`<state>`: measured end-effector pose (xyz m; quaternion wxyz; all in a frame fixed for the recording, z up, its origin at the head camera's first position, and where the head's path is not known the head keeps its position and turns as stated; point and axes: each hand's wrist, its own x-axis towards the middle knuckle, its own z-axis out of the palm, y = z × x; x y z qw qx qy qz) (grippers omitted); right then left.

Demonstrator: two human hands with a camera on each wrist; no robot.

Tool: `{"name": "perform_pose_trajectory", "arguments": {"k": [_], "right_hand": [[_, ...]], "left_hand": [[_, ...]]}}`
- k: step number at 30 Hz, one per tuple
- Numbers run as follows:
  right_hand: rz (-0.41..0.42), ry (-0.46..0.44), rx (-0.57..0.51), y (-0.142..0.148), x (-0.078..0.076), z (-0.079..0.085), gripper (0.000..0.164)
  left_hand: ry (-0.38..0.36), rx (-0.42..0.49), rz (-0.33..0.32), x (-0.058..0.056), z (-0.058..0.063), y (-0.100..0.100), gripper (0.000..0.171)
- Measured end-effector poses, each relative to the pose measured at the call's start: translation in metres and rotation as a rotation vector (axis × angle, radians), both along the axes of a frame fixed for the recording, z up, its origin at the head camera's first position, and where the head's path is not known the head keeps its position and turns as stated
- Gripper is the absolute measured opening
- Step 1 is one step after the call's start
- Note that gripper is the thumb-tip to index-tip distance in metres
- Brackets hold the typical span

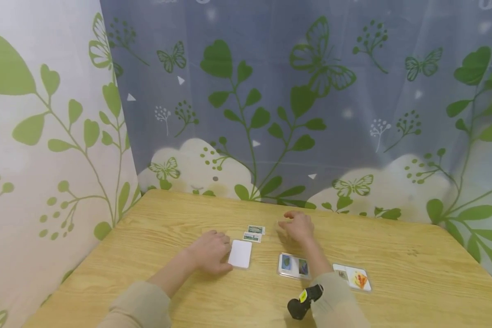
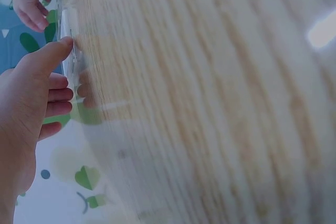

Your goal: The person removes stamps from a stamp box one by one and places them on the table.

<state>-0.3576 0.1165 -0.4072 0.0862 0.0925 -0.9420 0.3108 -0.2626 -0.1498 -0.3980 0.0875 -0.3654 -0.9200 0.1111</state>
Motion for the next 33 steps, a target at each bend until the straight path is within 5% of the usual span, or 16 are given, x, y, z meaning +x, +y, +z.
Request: {"name": "perform_pose_trajectory", "arguments": {"k": [16, 26, 33], "right_hand": [[0.280, 0.003, 0.386, 0.010, 0.004, 0.017, 0.059], [0.336, -0.020, 0.591, 0.008, 0.007, 0.019, 0.075], [0.327, -0.035, 0.581, 0.008, 0.007, 0.012, 0.073]], "left_hand": [[-0.008, -0.007, 0.015, 0.001, 0.002, 0.001, 0.047], [0.006, -0.010, -0.002, 0.001, 0.001, -0.001, 0.047], [0.004, -0.016, -0.007, 0.001, -0.001, 0.000, 0.048]]}}
